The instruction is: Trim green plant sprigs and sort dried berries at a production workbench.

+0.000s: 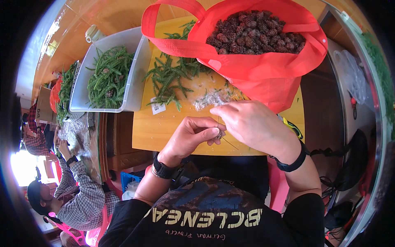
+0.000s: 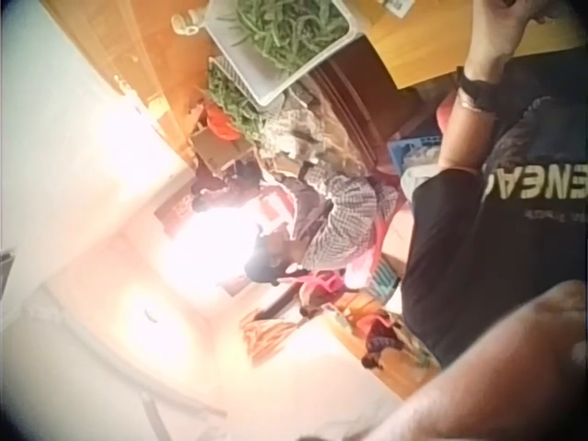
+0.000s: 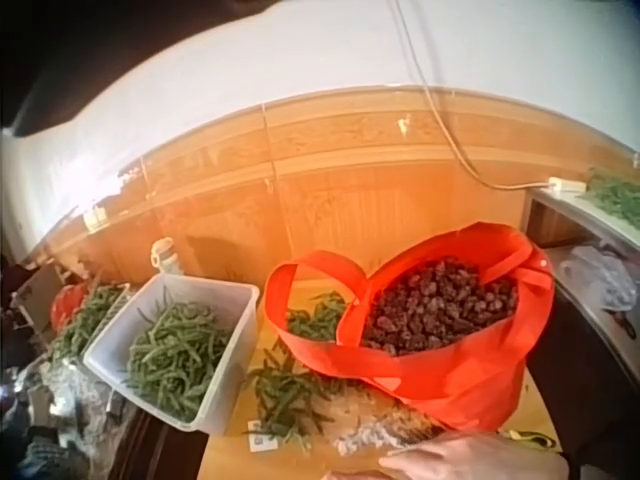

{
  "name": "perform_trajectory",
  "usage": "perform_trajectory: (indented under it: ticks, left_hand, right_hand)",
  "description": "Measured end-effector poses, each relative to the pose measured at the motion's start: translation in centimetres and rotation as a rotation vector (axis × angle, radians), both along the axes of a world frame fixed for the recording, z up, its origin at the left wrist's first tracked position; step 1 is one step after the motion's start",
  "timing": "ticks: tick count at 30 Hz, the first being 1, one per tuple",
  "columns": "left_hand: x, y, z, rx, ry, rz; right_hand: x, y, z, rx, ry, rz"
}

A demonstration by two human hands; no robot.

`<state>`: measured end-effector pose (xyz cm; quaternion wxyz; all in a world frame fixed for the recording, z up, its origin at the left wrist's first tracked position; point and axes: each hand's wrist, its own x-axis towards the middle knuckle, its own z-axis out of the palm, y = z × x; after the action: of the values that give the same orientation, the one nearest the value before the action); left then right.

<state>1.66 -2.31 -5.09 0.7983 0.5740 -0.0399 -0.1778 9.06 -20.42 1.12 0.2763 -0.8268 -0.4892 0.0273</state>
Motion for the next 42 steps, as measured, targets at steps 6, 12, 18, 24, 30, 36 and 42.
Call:
perform_trajectory:
  ticks: [6,12,18,24,30,36,42]
  left_hand:
    - [-0.1,0.2,0.0,-0.053,0.037,0.051]
    - [0.1,0.5,0.3,0.034,0.029,0.005]
    - [0.0,0.3,0.3,0.015,0.056,-0.059]
    - [-0.2,0.8,0.1,-0.045,0.003,-0.007]
    - [-0.1,0.4,0.7,-0.085,-0.061,-0.005]
    - [-0.3,0.1,1.2,-0.044,-0.046,0.013]
    - [-0.4,-0.3,1.2,-0.018,-0.033,0.014]
  right_hand:
    - [-0.8,-0.5,1.2,-0.056,0.091,0.132]
    - [-1.0,-0.5,1.4,-0.228,-0.018,0.105]
    - [-0.8,-0.8,1.3,-0.288,-0.136,0.129]
    - [-0.2,-1.0,3.0,-0.067,-0.051,0.066]
    - [0.3,-2.2,0.3,0.279,0.561,-0.022]
    - [-0.1,-1.4,-1.0,0.512,1.149,0.005]
    - [0.0,-1.1,-1.8,0.448,1.159,-0.032]
